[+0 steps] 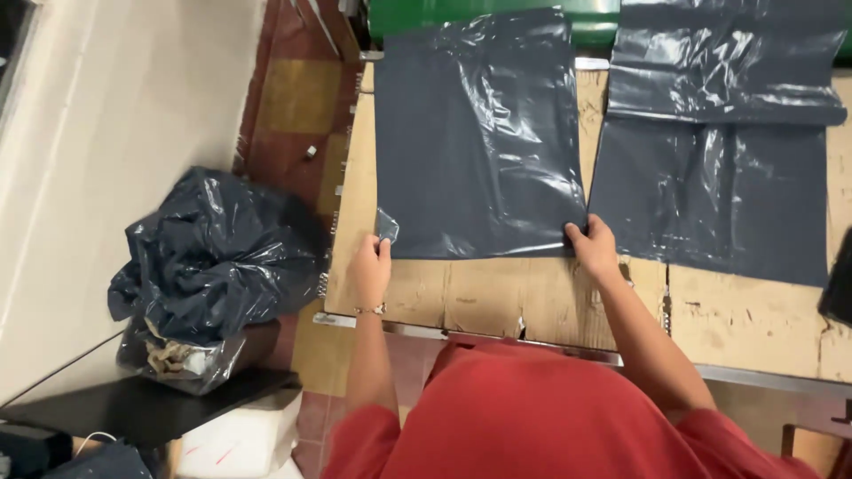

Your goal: Folding large plastic bags into smaller rectangles and placing them in a bin

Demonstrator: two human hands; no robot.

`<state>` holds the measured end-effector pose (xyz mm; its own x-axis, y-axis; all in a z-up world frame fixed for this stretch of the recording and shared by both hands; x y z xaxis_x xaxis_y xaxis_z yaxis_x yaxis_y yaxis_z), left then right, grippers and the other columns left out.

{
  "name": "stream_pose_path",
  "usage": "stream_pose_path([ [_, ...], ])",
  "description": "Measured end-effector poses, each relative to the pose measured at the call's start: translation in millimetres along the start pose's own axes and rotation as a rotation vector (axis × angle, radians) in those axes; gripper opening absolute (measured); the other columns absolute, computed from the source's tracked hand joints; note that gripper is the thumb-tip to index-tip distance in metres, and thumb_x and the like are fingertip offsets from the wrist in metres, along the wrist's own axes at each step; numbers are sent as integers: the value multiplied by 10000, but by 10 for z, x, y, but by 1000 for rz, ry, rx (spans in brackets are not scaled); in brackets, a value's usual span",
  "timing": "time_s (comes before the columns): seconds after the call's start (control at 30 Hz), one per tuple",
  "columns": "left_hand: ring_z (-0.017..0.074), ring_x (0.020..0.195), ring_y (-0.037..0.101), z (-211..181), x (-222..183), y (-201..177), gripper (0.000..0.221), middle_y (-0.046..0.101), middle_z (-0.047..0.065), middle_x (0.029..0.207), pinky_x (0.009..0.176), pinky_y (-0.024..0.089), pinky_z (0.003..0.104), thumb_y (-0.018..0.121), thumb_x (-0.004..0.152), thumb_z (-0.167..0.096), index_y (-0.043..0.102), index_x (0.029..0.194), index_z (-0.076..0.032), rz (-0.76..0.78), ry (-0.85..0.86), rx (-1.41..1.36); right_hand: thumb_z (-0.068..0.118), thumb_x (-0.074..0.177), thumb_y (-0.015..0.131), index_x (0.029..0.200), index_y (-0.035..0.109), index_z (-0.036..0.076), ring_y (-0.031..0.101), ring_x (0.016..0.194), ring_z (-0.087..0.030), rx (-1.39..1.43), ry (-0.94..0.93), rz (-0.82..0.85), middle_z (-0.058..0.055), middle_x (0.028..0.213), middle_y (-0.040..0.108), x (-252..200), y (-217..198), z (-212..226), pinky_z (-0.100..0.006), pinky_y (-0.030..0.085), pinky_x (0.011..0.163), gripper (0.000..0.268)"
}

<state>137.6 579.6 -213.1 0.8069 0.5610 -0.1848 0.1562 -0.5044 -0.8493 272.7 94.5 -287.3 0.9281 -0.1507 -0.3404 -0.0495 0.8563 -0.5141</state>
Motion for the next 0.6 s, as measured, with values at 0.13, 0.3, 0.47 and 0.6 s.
stream_pose_path([
  [0.13, 348, 872, 730, 23, -266, 19, 255, 739, 114, 853, 744, 581, 490, 611, 996, -417, 660, 1025, -168, -103, 98, 107, 253, 939, 733, 1118, 690, 20, 691, 962, -337, -8, 7, 30, -234, 959, 721, -481, -159, 43, -477, 517, 814, 297],
  [0.3, 285, 894, 694, -448, -319, -88, 379, 684, 51, 845, 740, 580, 453, 690, 903, -539, 622, 953, -169, -237, 108, 382, 433, 906, 762, 1242, 644, 95, 692, 1074, -448, -347, -26, 53, -251, 1069, 747, -360, -370, 405, -560, 527, 901, 490],
  [0.47, 403, 1413, 438, -2021, 15, 375, 709, 569, 146, 1418, 1012, 417, 732, 770, 778, -566, 624, 1300, -109, -241, 744, 231, 330, 896, 826, 1163, 598, -30, 659, 1058, -492, -392, -333, -111, -275, 1062, 649, 698, -318, 1567, -590, 532, 870, 503],
  [0.6, 386, 1526, 313, -2424, 110, 905, 779, 482, 148, 1553, 1121, 282, 761, 676, 838, -600, 544, 1422, -102, -87, 872, 194, 409, 845, 874, 1355, 548, -28, 630, 1198, -429, -247, -234, -49, -230, 1240, 663, 2147, 84, 1472, -553, 518, 981, 748],
])
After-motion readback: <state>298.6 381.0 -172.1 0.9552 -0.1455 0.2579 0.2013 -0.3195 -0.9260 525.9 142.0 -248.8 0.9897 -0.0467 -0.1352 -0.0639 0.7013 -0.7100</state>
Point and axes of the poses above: each hand's wrist, its own x-axis towards the middle knuckle, its own y-axis out of the palm, z = x × y, the point moved 7 cm from there along x, towards the middle knuckle
